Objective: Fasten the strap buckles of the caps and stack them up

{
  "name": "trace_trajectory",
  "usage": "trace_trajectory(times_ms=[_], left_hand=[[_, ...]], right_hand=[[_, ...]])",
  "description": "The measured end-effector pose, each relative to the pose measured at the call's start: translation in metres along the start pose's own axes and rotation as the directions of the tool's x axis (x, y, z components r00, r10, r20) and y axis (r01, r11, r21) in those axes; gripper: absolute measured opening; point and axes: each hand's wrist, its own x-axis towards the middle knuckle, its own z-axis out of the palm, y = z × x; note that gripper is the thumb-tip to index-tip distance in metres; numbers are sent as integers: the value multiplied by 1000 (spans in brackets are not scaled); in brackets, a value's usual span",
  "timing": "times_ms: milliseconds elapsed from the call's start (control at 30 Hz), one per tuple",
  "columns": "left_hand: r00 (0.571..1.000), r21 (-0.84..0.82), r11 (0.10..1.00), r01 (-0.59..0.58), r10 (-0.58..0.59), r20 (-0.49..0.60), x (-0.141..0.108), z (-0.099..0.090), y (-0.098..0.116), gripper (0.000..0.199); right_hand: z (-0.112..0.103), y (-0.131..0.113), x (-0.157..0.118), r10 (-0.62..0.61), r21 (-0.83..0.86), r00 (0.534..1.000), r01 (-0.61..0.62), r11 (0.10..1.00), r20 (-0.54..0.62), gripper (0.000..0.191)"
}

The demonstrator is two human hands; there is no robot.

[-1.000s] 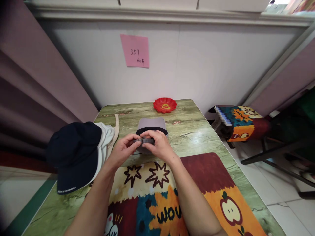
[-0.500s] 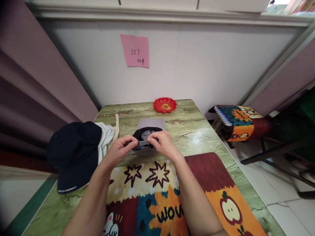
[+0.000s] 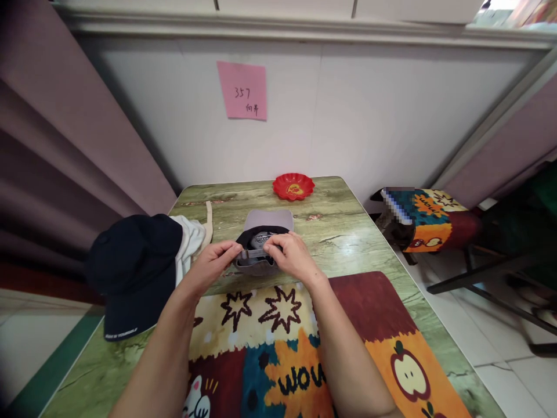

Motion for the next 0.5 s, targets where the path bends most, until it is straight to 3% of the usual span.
trace_trajectory(times_ms=[133,233,367,500], left_hand=[[1000,-40,999,29,-29,4,0,1,1,32],[999,-64,997,37,-36,12,1,4,0,30],[999,-145,988,45,-43,19,2,11,1,31],[995,-318,944,87,-97,-17,1,14,2,34]], right_hand=[[0,-2,0,15,4,999,-15,1000,37,27],[4,-7,0,-8,-1,999,8,1000,32,15],[16,-12,0,-98,-39,994,97,995,-37,28],[23,-13,1,-150,-68,984,144,987,-96,26]])
